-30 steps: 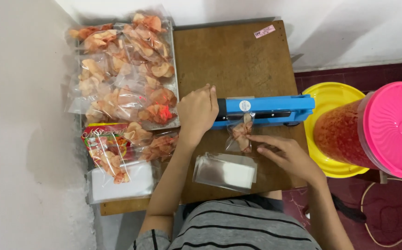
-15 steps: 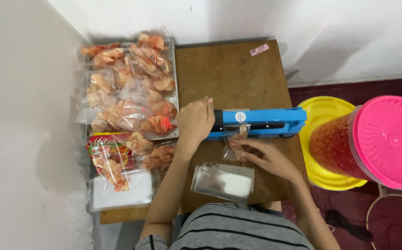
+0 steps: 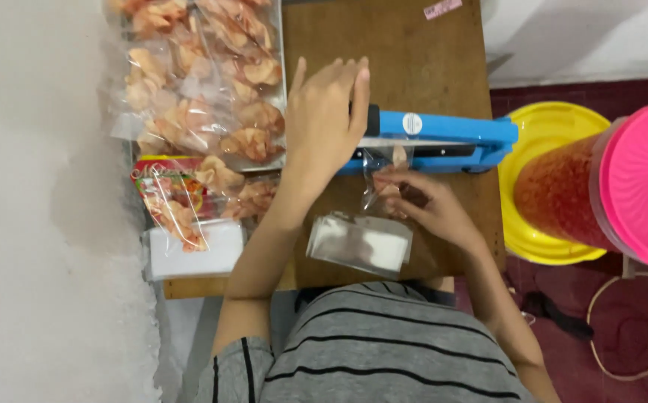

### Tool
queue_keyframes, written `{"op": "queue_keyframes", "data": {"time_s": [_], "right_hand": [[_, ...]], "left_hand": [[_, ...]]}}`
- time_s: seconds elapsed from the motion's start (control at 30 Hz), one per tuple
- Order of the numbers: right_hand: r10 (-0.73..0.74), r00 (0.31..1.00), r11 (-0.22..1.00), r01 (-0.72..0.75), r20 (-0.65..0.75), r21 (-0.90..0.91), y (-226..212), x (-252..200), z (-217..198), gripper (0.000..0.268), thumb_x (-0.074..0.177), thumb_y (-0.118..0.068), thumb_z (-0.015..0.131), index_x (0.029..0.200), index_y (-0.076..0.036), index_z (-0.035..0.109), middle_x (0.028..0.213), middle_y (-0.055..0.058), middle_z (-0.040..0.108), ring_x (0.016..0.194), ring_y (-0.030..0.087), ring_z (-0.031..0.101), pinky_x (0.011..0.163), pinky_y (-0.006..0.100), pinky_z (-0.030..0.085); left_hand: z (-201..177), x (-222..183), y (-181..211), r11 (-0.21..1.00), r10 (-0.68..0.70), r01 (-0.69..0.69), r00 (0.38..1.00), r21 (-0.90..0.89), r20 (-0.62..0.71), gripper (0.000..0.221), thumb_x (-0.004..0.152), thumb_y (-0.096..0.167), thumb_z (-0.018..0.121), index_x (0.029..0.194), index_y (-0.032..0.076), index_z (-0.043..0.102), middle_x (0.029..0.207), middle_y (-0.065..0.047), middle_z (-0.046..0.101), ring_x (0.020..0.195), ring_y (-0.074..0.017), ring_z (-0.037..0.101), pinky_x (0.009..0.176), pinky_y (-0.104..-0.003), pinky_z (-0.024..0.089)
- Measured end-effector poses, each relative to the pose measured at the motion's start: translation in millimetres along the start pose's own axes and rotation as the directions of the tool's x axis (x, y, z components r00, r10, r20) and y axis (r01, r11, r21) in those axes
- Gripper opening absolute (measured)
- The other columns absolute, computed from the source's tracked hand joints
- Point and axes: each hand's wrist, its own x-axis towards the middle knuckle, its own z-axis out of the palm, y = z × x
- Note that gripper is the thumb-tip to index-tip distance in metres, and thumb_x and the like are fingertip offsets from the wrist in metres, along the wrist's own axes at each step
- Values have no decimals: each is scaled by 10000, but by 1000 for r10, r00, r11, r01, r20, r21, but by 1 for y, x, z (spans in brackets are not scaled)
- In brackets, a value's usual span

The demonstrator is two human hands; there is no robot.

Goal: Manually filling small plastic bags with food pieces and sealing them using a heat sealer on a wooden table.

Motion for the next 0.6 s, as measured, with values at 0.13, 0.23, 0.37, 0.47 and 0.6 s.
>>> {"op": "queue_keyframes", "data": {"time_s": [0.13, 0.23, 0.37, 0.47, 0.6], "right_hand": [[-17, 1000, 999, 17, 14, 27, -15, -4, -2, 312, 898, -88, 601, 1209, -77, 594, 1248, 83, 621, 1185, 192, 577, 1018, 304, 446], [-59, 998, 994, 59, 7, -89, -19, -7, -4, 313, 887, -76, 624, 1199, -78, 600, 1227, 64, 642, 1165, 181, 597, 1013, 293, 435], [-173, 984, 971, 178, 45, -160, -29, -16, -7, 267, 891, -75, 624, 1158, -93, 627, 1209, 79, 641, 1150, 214, 599, 1011, 320, 447], [-230, 972, 955, 236, 55, -180, -33, -27, -12, 252, 909, -38, 598, 1153, -95, 624, 1197, 80, 631, 1094, 203, 599, 974, 302, 464], [-276, 961, 912, 263, 4, -314, -43, -34, -18, 243, 926, -65, 581, 1159, -109, 636, 1197, 86, 618, 1025, 192, 611, 923, 281, 465]], "left_hand": [[-1, 1, 1, 1000, 12, -12, 1000, -4, 19, 427, 994, 219, 290, 1066, 40, 670, 1022, -129, 711, 1028, -309, 655, 1017, -573, 314], [-9, -3, 2, 996, 7, -8, 1000, -87, -6, 419, 999, 252, 317, 1104, 66, 677, 1105, -127, 696, 1129, -305, 601, 1052, -553, 257], [-23, -14, 1, 975, -6, -12, 997, -222, -77, 319, 1024, 219, 381, 1212, 92, 606, 1222, -126, 650, 1232, -314, 549, 1107, -536, 300], [-44, -28, 10, 949, 0, -50, 987, -313, -158, 273, 1047, 166, 404, 1246, 99, 579, 1278, -105, 599, 1251, -295, 543, 1114, -472, 378], [-50, -50, 15, 952, -37, -65, 946, -299, -322, 240, 1021, 205, 470, 1222, 151, 589, 1322, -60, 506, 1239, -216, 483, 1077, -401, 405]]}}
